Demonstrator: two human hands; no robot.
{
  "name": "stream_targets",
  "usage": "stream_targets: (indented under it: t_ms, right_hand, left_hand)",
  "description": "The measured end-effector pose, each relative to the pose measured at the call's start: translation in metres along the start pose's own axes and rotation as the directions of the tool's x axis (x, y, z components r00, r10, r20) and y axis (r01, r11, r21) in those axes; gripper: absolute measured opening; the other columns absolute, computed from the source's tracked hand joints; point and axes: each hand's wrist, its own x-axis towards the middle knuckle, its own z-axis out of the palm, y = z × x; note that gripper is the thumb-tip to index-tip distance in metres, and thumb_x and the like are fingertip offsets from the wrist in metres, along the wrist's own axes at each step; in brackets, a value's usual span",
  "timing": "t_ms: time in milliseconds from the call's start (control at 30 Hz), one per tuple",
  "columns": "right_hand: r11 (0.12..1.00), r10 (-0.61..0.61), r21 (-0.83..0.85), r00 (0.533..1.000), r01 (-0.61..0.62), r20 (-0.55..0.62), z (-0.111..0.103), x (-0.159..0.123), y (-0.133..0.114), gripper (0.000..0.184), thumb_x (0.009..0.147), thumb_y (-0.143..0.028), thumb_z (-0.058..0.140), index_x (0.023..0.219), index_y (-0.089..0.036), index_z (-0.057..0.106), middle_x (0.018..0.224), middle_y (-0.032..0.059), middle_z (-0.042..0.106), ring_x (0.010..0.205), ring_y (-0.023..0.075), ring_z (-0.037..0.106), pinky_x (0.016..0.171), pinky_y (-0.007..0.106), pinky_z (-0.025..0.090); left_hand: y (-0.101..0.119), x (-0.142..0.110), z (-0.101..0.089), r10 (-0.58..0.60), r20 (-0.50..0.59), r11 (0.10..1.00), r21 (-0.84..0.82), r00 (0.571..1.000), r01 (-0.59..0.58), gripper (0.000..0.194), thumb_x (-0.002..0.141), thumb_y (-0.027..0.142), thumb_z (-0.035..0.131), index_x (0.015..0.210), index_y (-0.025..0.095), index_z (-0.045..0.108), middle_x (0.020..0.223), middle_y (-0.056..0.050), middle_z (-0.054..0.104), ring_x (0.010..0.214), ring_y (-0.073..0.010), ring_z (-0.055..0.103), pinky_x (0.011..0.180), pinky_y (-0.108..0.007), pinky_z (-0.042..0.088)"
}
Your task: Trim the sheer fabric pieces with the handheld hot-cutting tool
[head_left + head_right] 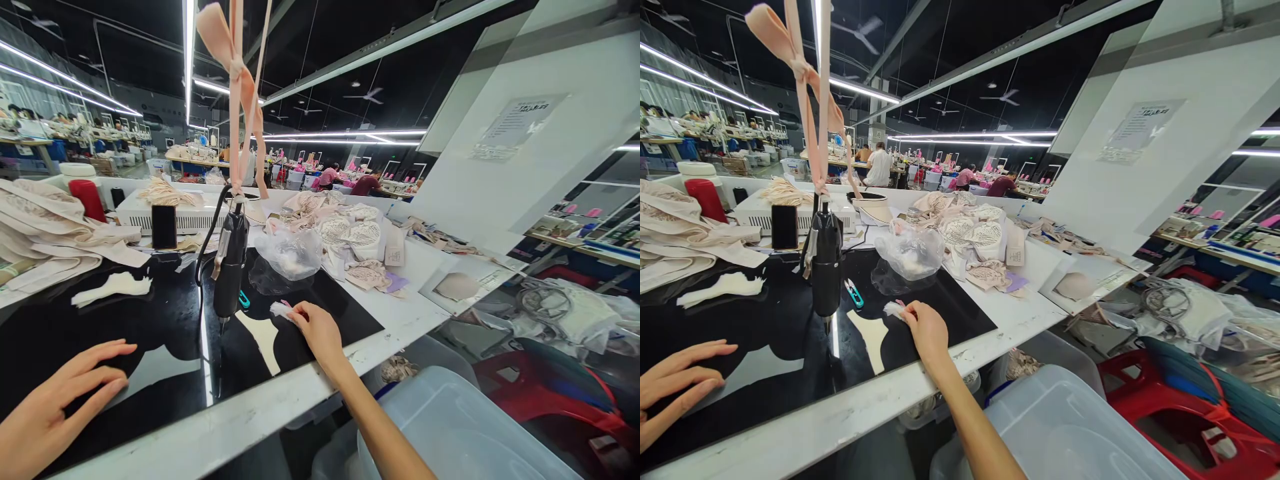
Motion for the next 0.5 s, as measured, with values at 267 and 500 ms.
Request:
stream_targets:
  t_ms: [267,500]
  right_hand:
    - [0.989,0.011,0.143,0.994,-0.026,0.105,-0.008,0.005,0.006,0.024,0.1,-0.034,0.055,0.091,-0.016,0.068,0.087,0.0024,0.07,0.079,0.0166,0.066,0.078,0.034,0.053]
    - [0.96,0.095,0.248,0.984,-0.13,0.149,-0.005,0.009,0.013,0.025,0.098,-0.036,0.061,0.11,-0.015,0.066,0.109,0.0058,0.069,0.092,0.0196,0.068,0.081,0.038,0.059]
  left_hand:
    - [0.007,-0.002,0.0,-0.106,0.018,0.975,-0.192,0.994,0.108,0.025,0.091,0.047,0.053,0.085,0.048,0.077,0.125,0.016,0.07,0.119,-0.0292,0.066,0.111,-0.047,0.046]
    - [-0.007,-0.002,0.001,-0.033,0.054,0.988,-0.149,0.998,0.04,0.022,0.09,0.044,0.056,0.089,0.046,0.078,0.129,0.015,0.069,0.119,-0.0288,0.067,0.11,-0.047,0.047]
